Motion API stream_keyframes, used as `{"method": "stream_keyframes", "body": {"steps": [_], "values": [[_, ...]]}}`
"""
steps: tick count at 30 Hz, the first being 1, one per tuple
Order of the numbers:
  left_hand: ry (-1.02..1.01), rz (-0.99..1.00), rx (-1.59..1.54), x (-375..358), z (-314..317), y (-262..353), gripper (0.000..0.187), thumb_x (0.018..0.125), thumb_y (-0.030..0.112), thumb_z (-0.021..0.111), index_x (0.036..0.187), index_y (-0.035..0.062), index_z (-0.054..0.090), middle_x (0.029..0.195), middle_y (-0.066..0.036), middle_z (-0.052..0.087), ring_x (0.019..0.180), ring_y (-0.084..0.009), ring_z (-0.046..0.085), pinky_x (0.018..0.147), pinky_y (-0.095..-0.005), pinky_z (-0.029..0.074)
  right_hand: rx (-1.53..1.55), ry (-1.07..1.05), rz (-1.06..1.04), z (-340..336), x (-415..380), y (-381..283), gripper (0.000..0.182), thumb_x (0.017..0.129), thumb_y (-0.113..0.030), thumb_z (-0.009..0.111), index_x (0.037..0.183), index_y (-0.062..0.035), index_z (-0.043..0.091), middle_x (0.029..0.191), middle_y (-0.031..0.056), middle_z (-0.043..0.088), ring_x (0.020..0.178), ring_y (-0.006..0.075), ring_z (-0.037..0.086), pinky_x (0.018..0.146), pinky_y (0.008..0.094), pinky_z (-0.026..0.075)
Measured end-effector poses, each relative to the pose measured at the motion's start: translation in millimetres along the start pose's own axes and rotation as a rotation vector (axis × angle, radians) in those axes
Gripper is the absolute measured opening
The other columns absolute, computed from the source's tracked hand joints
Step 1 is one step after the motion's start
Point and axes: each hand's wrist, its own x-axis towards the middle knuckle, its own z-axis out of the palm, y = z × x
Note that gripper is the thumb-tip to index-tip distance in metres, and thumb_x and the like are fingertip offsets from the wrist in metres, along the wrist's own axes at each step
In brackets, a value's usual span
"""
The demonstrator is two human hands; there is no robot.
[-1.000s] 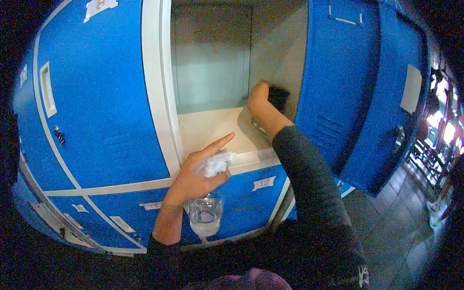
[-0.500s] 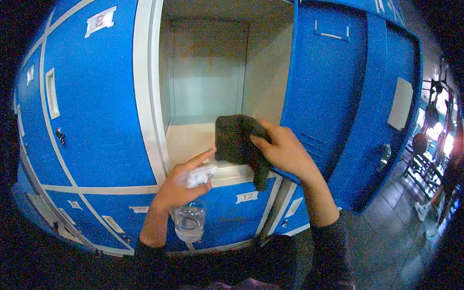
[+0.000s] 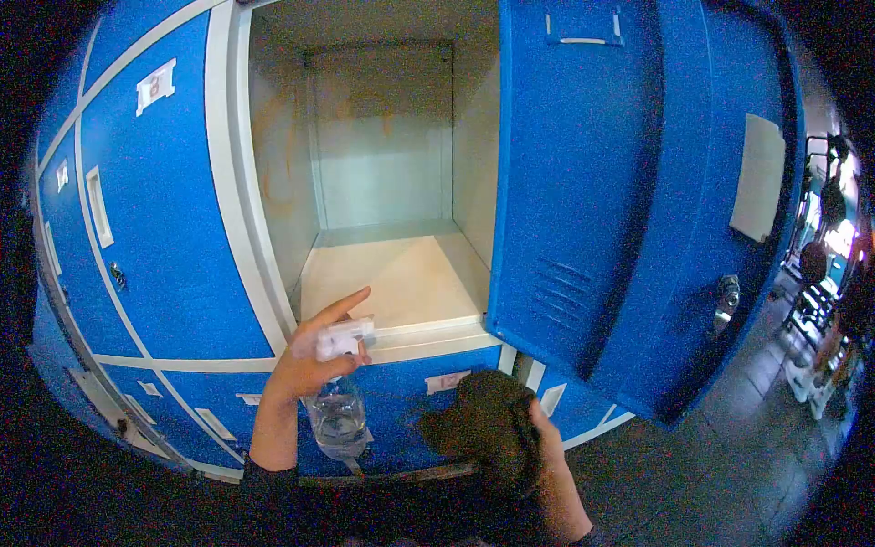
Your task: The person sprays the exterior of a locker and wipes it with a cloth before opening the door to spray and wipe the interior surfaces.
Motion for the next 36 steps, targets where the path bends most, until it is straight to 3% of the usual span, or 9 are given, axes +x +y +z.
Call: {"method": "stream_keyframes", "body": {"steps": [4, 7, 10, 16, 20, 26, 29, 32, 36], "values": [[0.081, -0.003, -0.151, 3.6, 8.0, 18.5, 0.069, 0.070, -0.007, 0.055, 0.136, 0.0067, 0.040, 0.081, -0.004, 0.058, 0.077, -0.0112, 0.057, 0.069, -0.0229, 0.046, -0.368, -0.081, -0.108, -26.5, 3.8, 13.5, 0.058, 0.080, -0.030, 0.060, 0.124, 0.0025, 0.044, 0.118, 0.0185, 0.054, 0.102, 0.0327, 0.056, 0.088, 0.0432, 0.047], [0.160, 0.115, -0.108, 18.7, 17.7, 49.8, 0.069, 0.069, -0.009, 0.055, 0.135, 0.0059, 0.041, 0.079, -0.004, 0.059, 0.076, -0.0115, 0.058, 0.068, -0.0225, 0.045, -0.447, 0.142, -0.037, -39.3, 3.6, 19.6, 0.059, 0.073, -0.026, 0.058, 0.123, 0.0032, 0.045, 0.115, 0.0191, 0.055, 0.099, 0.0339, 0.057, 0.087, 0.0451, 0.047], [0.155, 0.160, -0.082, 44.0, 17.2, 89.2, 0.068, 0.068, -0.007, 0.057, 0.133, 0.0057, 0.043, 0.077, -0.004, 0.059, 0.076, -0.0114, 0.058, 0.068, -0.0231, 0.045, 0.121, 0.044, 0.034, -106.1, 20.4, 40.3, 0.059, 0.069, -0.023, 0.055, 0.121, 0.0030, 0.045, 0.113, 0.0200, 0.056, 0.098, 0.0344, 0.057, 0.085, 0.0455, 0.048], [0.220, 0.247, -0.028, 109.1, 4.1, 98.7, 0.062, 0.069, 0.002, 0.062, 0.130, 0.0068, 0.047, 0.081, -0.005, 0.061, 0.076, -0.0109, 0.058, 0.067, -0.0242, 0.045, 0.040, 0.092, -0.226, -72.6, -1.9, 30.0, 0.060, 0.072, -0.032, 0.048, 0.119, 0.0058, 0.049, 0.117, 0.0205, 0.056, 0.103, 0.0360, 0.056, 0.091, 0.0452, 0.044], [0.241, 0.303, 0.119, 135.7, 6.6, 78.9, 0.065, 0.068, 0.004, 0.062, 0.131, 0.0069, 0.046, 0.080, -0.004, 0.063, 0.074, -0.0098, 0.060, 0.063, -0.0230, 0.045, 0.247, 0.075, -0.176, -87.6, -2.6, 33.8, 0.060, 0.075, -0.035, 0.049, 0.121, 0.0027, 0.048, 0.117, 0.0194, 0.055, 0.105, 0.0359, 0.055, 0.091, 0.0460, 0.044], [0.334, 0.215, 0.073, 151.9, -0.7, 55.1, 0.062, 0.070, 0.012, 0.070, 0.127, 0.0061, 0.046, 0.094, -0.005, 0.060, 0.080, -0.0114, 0.057, 0.071, -0.0248, 0.047, 0.171, 0.108, -0.197, -116.2, 2.4, 48.3, 0.056, 0.080, -0.039, 0.047, 0.120, 0.0008, 0.050, 0.119, 0.0187, 0.054, 0.108, 0.0349, 0.052, 0.094, 0.0472, 0.041], [0.194, 0.281, 0.041, 153.8, -5.0, 44.6, 0.060, 0.071, 0.016, 0.073, 0.124, 0.0023, 0.047, 0.091, -0.003, 0.060, 0.081, -0.0107, 0.057, 0.073, -0.0245, 0.046, 0.267, 0.051, -0.108, -104.9, 7.5, 51.2, 0.056, 0.081, -0.039, 0.047, 0.120, 0.0007, 0.050, 0.119, 0.0180, 0.054, 0.108, 0.0348, 0.052, 0.094, 0.0470, 0.040], [0.140, 0.268, 0.019, 155.8, -8.9, 40.1, 0.055, 0.071, 0.014, 0.072, 0.119, 0.0015, 0.048, 0.088, -0.002, 0.059, 0.084, -0.0106, 0.057, 0.076, -0.0251, 0.045, 0.173, 0.182, -0.120, -111.8, 14.0, 58.5, 0.058, 0.080, -0.041, 0.047, 0.121, 0.0003, 0.050, 0.120, 0.0174, 0.054, 0.107, 0.0348, 0.052, 0.094, 0.0463, 0.040], [0.179, 0.208, 0.084, 158.8, -13.3, 35.5, 0.036, 0.069, 0.013, 0.066, 0.102, 0.0028, 0.055, 0.085, -0.003, 0.059, 0.080, -0.0120, 0.056, 0.072, -0.0266, 0.045, 0.184, 0.104, -0.073, -91.8, 17.1, 64.0, 0.062, 0.080, -0.045, 0.048, 0.123, -0.0006, 0.048, 0.121, 0.0168, 0.053, 0.109, 0.0349, 0.051, 0.095, 0.0462, 0.039]]}}
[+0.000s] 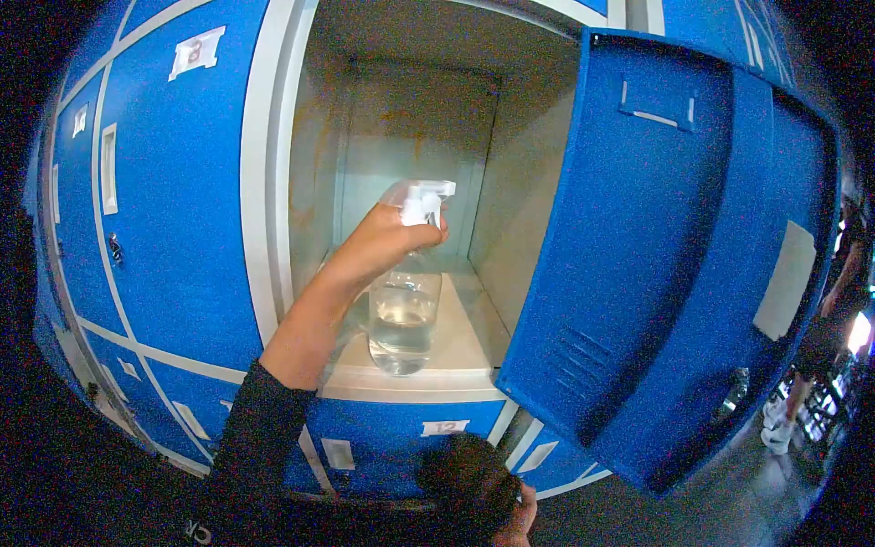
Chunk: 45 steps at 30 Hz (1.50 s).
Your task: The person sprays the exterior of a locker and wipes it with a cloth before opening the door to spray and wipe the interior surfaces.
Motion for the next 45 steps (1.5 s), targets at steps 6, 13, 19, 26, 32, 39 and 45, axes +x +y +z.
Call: {"method": "stream_keyframes", "body": {"steps": [6, 13, 19, 26, 32, 39, 45], "values": [[0.052, 0.028, 0.002, 1.0, -0.4, -7.4, 0.024, 0.065, 0.021, 0.062, 0.081, 0.0030, 0.060, 0.074, -0.006, 0.060, 0.069, -0.0155, 0.056, 0.063, -0.0295, 0.043, 0.006, -0.042, 0.073, 39.0, -6.7, 7.6, 0.074, 0.080, -0.055, 0.046, 0.131, -0.0016, 0.039, 0.131, 0.0179, 0.043, 0.114, 0.0348, 0.046, 0.097, 0.0463, 0.037], [0.020, -0.013, 0.127, 5.4, 2.5, -0.5, 0.017, 0.066, 0.017, 0.056, 0.074, 0.0022, 0.057, 0.068, -0.010, 0.058, 0.063, -0.0194, 0.055, 0.058, -0.0331, 0.042, -0.141, 0.037, 0.073, 29.0, -8.3, 42.6, 0.051, 0.093, -0.037, 0.033, 0.128, -0.0016, 0.044, 0.130, 0.0165, 0.047, 0.119, 0.0340, 0.044, 0.101, 0.0468, 0.034], [0.016, 0.011, 0.146, 6.2, 3.2, -1.2, 0.015, 0.065, 0.015, 0.054, 0.072, 0.0019, 0.056, 0.069, -0.011, 0.058, 0.063, -0.0218, 0.055, 0.058, -0.0349, 0.042, -0.277, 0.179, 0.205, 26.4, -18.8, 50.9, 0.047, 0.090, -0.034, 0.038, 0.122, -0.0017, 0.050, 0.124, 0.0161, 0.051, 0.113, 0.0328, 0.048, 0.097, 0.0450, 0.038], [-0.008, -0.035, 0.209, 5.7, 0.4, 3.1, 0.015, 0.067, 0.016, 0.058, 0.077, 0.0054, 0.056, 0.071, -0.005, 0.057, 0.066, -0.0156, 0.053, 0.061, -0.0306, 0.040, -0.553, 0.073, 0.098, 50.3, 9.0, 30.3, 0.053, 0.088, -0.040, 0.041, 0.123, -0.0014, 0.049, 0.127, 0.0169, 0.047, 0.116, 0.0325, 0.046, 0.098, 0.0452, 0.037], [0.035, 0.057, 0.217, 1.5, -3.7, 4.3, 0.017, 0.064, 0.015, 0.055, 0.075, 0.0013, 0.058, 0.075, -0.017, 0.062, 0.072, -0.0304, 0.060, 0.065, -0.0378, 0.046, -0.865, 0.040, -0.729, 136.3, 7.2, -44.8, 0.058, 0.086, -0.045, 0.044, 0.124, -0.0012, 0.049, 0.130, 0.0176, 0.044, 0.118, 0.0322, 0.044, 0.098, 0.0454, 0.036], [0.138, -0.059, 0.330, -8.1, -20.9, 9.2, 0.023, 0.064, 0.013, 0.056, 0.083, -0.0004, 0.060, 0.087, -0.021, 0.063, 0.084, -0.0370, 0.060, 0.076, -0.0406, 0.047, -1.587, -0.290, -2.329, 327.1, -8.2, -126.2, 0.064, 0.084, -0.051, 0.047, 0.124, -0.0009, 0.048, 0.134, 0.0184, 0.040, 0.121, 0.0318, 0.041, 0.099, 0.0456, 0.034], [0.264, -0.087, 0.501, -20.8, -30.0, 19.0, 0.031, 0.065, 0.011, 0.059, 0.090, -0.0080, 0.059, 0.092, -0.027, 0.061, 0.087, -0.0397, 0.060, 0.079, -0.0417, 0.049, -2.203, 0.088, -2.649, 435.4, 61.6, -143.5, 0.043, 0.086, -0.034, 0.054, 0.124, -0.0136, 0.052, 0.138, 0.0075, 0.039, 0.123, 0.0315, 0.039, 0.100, 0.0409, 0.035]]}}
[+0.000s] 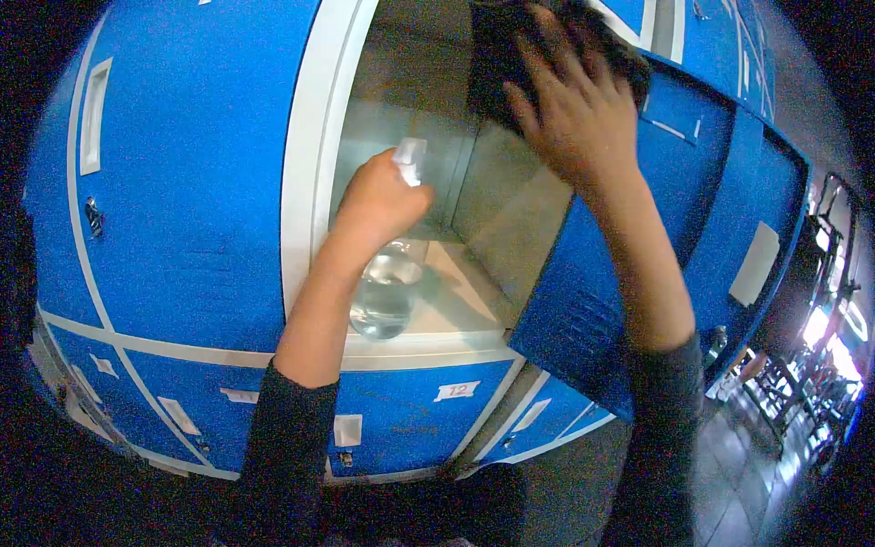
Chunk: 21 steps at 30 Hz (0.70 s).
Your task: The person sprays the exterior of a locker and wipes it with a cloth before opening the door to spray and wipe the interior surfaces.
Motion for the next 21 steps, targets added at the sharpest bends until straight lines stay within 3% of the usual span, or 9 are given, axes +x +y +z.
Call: {"method": "stream_keyframes", "body": {"steps": [4, 6, 12, 15, 16, 18, 21], "values": [[0.069, 0.021, 0.016, -5.0, -5.5, 0.1, 0.031, 0.065, 0.012, 0.061, 0.089, -0.0070, 0.057, 0.088, -0.026, 0.061, 0.083, -0.0387, 0.061, 0.077, -0.0418, 0.048, -0.192, -0.200, -0.060, 94.4, 7.4, 18.1, 0.045, 0.084, -0.031, 0.055, 0.127, -0.0179, 0.050, 0.142, 0.0065, 0.035, 0.126, 0.0289, 0.039, 0.099, 0.0378, 0.038], [0.146, 0.039, 0.016, -6.0, -1.8, -3.7, 0.028, 0.064, 0.016, 0.062, 0.085, -0.0013, 0.057, 0.079, -0.022, 0.062, 0.076, -0.0374, 0.061, 0.071, -0.0409, 0.048, -0.145, -0.744, 0.118, 105.9, 21.6, 12.8, 0.049, 0.084, -0.033, 0.054, 0.130, -0.0187, 0.046, 0.143, 0.0068, 0.032, 0.129, 0.0262, 0.035, 0.100, 0.0411, 0.035], [0.146, 0.056, 0.098, -5.1, -1.2, -4.6, 0.027, 0.064, 0.017, 0.061, 0.083, -0.0022, 0.056, 0.078, -0.021, 0.062, 0.072, -0.0344, 0.061, 0.069, -0.0395, 0.048, -0.402, -1.185, 0.303, 148.0, 2.5, 9.6, 0.070, 0.084, -0.041, 0.050, 0.144, -0.0191, 0.020, 0.150, 0.0060, 0.016, 0.139, 0.0216, 0.012, 0.111, 0.0441, 0.010], [0.171, 0.069, 0.102, -3.6, 2.1, -8.8, 0.027, 0.064, 0.017, 0.061, 0.083, -0.0021, 0.056, 0.076, -0.020, 0.062, 0.070, -0.0323, 0.061, 0.066, -0.0385, 0.048, -0.532, -1.169, 0.310, 261.9, -34.6, 35.3, 0.072, 0.086, -0.044, 0.045, 0.145, -0.0195, 0.013, 0.152, 0.0032, 0.008, 0.140, 0.0229, 0.004, 0.111, 0.0451, 0.002], [0.133, 0.050, 0.091, -4.6, 1.0, -7.1, 0.028, 0.065, 0.016, 0.061, 0.085, -0.0036, 0.056, 0.081, -0.021, 0.061, 0.075, -0.0341, 0.060, 0.071, -0.0399, 0.047, -0.534, -1.179, 0.309, 270.0, -40.1, 31.5, 0.072, 0.086, -0.045, 0.043, 0.146, -0.0194, 0.012, 0.152, 0.0024, 0.006, 0.140, 0.0233, 0.002, 0.111, 0.0459, 0.000], [0.069, 0.016, 0.066, -6.5, -4.1, -0.8, 0.031, 0.066, 0.014, 0.061, 0.089, -0.0067, 0.057, 0.092, -0.024, 0.060, 0.086, -0.0377, 0.059, 0.080, -0.0427, 0.047, -0.416, -1.230, 0.301, 212.5, -22.3, -13.1, 0.069, 0.088, -0.047, 0.038, 0.146, -0.0188, 0.012, 0.152, 0.0012, 0.005, 0.140, 0.0240, 0.001, 0.110, 0.0491, -0.003], [0.078, 0.011, 0.070, -7.1, -5.2, 0.3, 0.031, 0.066, 0.013, 0.061, 0.088, -0.0069, 0.057, 0.091, -0.024, 0.060, 0.086, -0.0380, 0.059, 0.080, -0.0428, 0.047, -0.461, -1.106, 0.162, 250.9, -77.8, -52.7, 0.061, 0.091, -0.033, 0.035, 0.146, -0.0176, 0.011, 0.153, 0.0014, -0.001, 0.140, 0.0255, -0.001, 0.108, 0.0540, -0.007]]}}
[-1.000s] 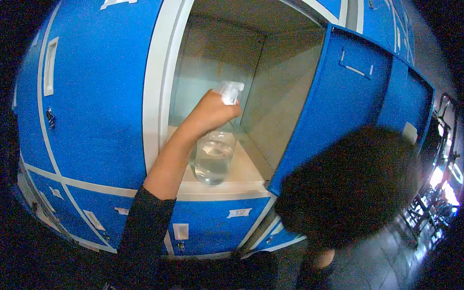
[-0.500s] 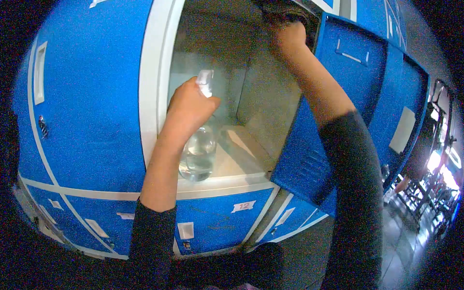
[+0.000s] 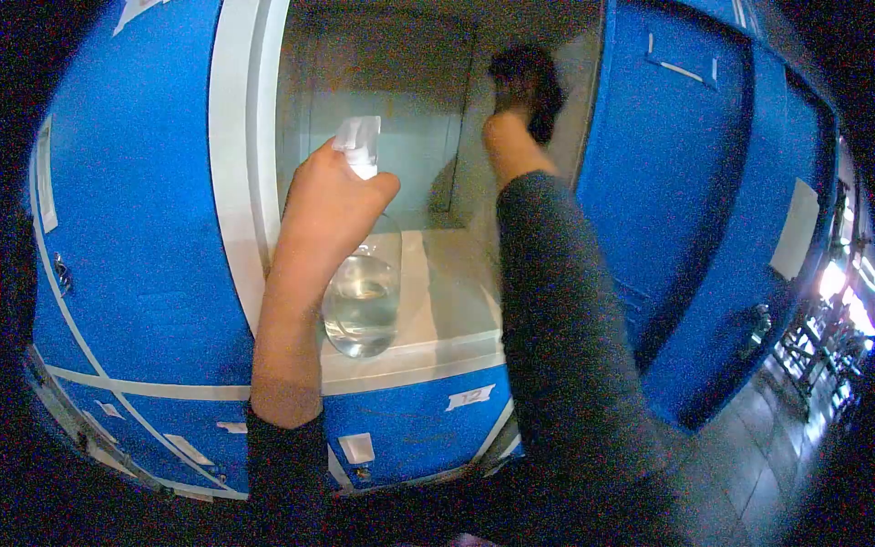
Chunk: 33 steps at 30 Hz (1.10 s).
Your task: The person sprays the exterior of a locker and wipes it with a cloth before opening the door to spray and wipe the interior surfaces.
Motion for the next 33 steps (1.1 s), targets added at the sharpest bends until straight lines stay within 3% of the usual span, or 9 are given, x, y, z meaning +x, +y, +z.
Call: {"method": "stream_keyframes", "body": {"steps": [5, 6, 13, 21, 22, 24, 26, 29, 33], "values": [[0.087, 0.050, 0.014, 2.5, 7.1, -8.5, 0.026, 0.065, 0.016, 0.060, 0.083, -0.0033, 0.057, 0.079, -0.021, 0.060, 0.074, -0.0339, 0.060, 0.070, -0.0400, 0.047, 0.063, -0.203, -0.232, 58.1, -56.3, -109.1, 0.069, 0.089, -0.026, 0.041, 0.146, -0.0116, 0.005, 0.153, 0.0044, 0.001, 0.140, 0.0258, -0.001, 0.111, 0.0458, -0.002], [0.119, 0.061, 0.025, 3.2, 8.8, -10.3, 0.024, 0.065, 0.017, 0.060, 0.080, -0.0012, 0.056, 0.073, -0.019, 0.060, 0.068, -0.0314, 0.060, 0.065, -0.0384, 0.047, 0.175, -0.108, -0.193, 153.2, -18.2, -178.3, 0.070, 0.088, -0.024, 0.042, 0.146, -0.0129, 0.004, 0.153, 0.0041, -0.001, 0.140, 0.0250, 0.000, 0.111, 0.0465, -0.001], [0.024, 0.021, -0.047, -0.1, 1.5, -2.0, 0.032, 0.066, 0.011, 0.062, 0.090, -0.0095, 0.057, 0.093, -0.026, 0.058, 0.089, -0.0390, 0.058, 0.083, -0.0425, 0.046, 0.262, -0.298, -0.299, 50.7, -35.1, -102.0, 0.070, 0.083, -0.023, 0.051, 0.144, -0.0124, 0.016, 0.150, 0.0066, 0.012, 0.137, 0.0269, 0.014, 0.109, 0.0464, 0.010], [0.036, 0.024, -0.014, -2.7, 2.1, 1.2, 0.027, 0.067, 0.010, 0.061, 0.087, -0.0084, 0.057, 0.089, -0.026, 0.058, 0.085, -0.0394, 0.059, 0.079, -0.0437, 0.047, 0.704, 0.291, 0.126, 11.2, 110.7, 50.5, 0.079, 0.071, -0.030, 0.068, 0.139, -0.0126, 0.030, 0.142, 0.0101, 0.033, 0.126, 0.0305, 0.038, 0.101, 0.0463, 0.033], [0.040, 0.028, -0.016, -2.7, 3.2, 1.3, 0.027, 0.067, 0.010, 0.061, 0.086, -0.0083, 0.057, 0.089, -0.026, 0.058, 0.084, -0.0396, 0.059, 0.079, -0.0438, 0.047, 0.726, 0.368, 0.178, 20.9, 120.4, 44.7, 0.074, 0.075, -0.028, 0.064, 0.139, -0.0124, 0.030, 0.143, 0.0097, 0.032, 0.127, 0.0301, 0.037, 0.102, 0.0457, 0.031], [0.055, 0.035, -0.019, -3.6, 3.4, 0.5, 0.026, 0.068, 0.011, 0.061, 0.085, -0.0081, 0.057, 0.087, -0.026, 0.059, 0.083, -0.0401, 0.059, 0.078, -0.0440, 0.047, 0.230, 0.581, 0.208, 17.0, 69.5, 31.8, 0.060, 0.084, -0.024, 0.045, 0.140, -0.0093, 0.028, 0.144, 0.0089, 0.030, 0.132, 0.0276, 0.028, 0.107, 0.0438, 0.021], [0.073, 0.030, -0.006, -4.9, 3.0, 0.7, 0.026, 0.068, 0.011, 0.060, 0.085, -0.0082, 0.057, 0.087, -0.026, 0.059, 0.083, -0.0403, 0.059, 0.078, -0.0440, 0.047, 0.240, 0.268, 0.061, -12.8, 17.1, 10.6, 0.061, 0.087, -0.025, 0.041, 0.142, -0.0067, 0.024, 0.147, 0.0077, 0.025, 0.136, 0.0245, 0.020, 0.109, 0.0454, 0.012], [0.078, 0.048, -0.005, -3.5, 3.1, -2.4, 0.027, 0.068, 0.012, 0.060, 0.085, -0.0082, 0.057, 0.087, -0.026, 0.058, 0.083, -0.0402, 0.059, 0.078, -0.0439, 0.047, 0.179, 0.097, -0.064, 28.0, -6.4, -63.0, 0.059, 0.088, -0.025, 0.037, 0.142, -0.0069, 0.024, 0.148, 0.0078, 0.022, 0.137, 0.0263, 0.015, 0.109, 0.0495, 0.008], [0.063, 0.043, -0.006, -2.1, 2.8, -2.5, 0.028, 0.067, 0.012, 0.060, 0.086, -0.0081, 0.057, 0.088, -0.025, 0.059, 0.084, -0.0397, 0.059, 0.079, -0.0436, 0.047, 0.345, -0.037, -0.186, 58.3, -64.2, -134.0, 0.056, 0.087, -0.020, 0.040, 0.140, -0.0073, 0.027, 0.146, 0.0110, 0.025, 0.135, 0.0282, 0.020, 0.108, 0.0461, 0.015]]}}
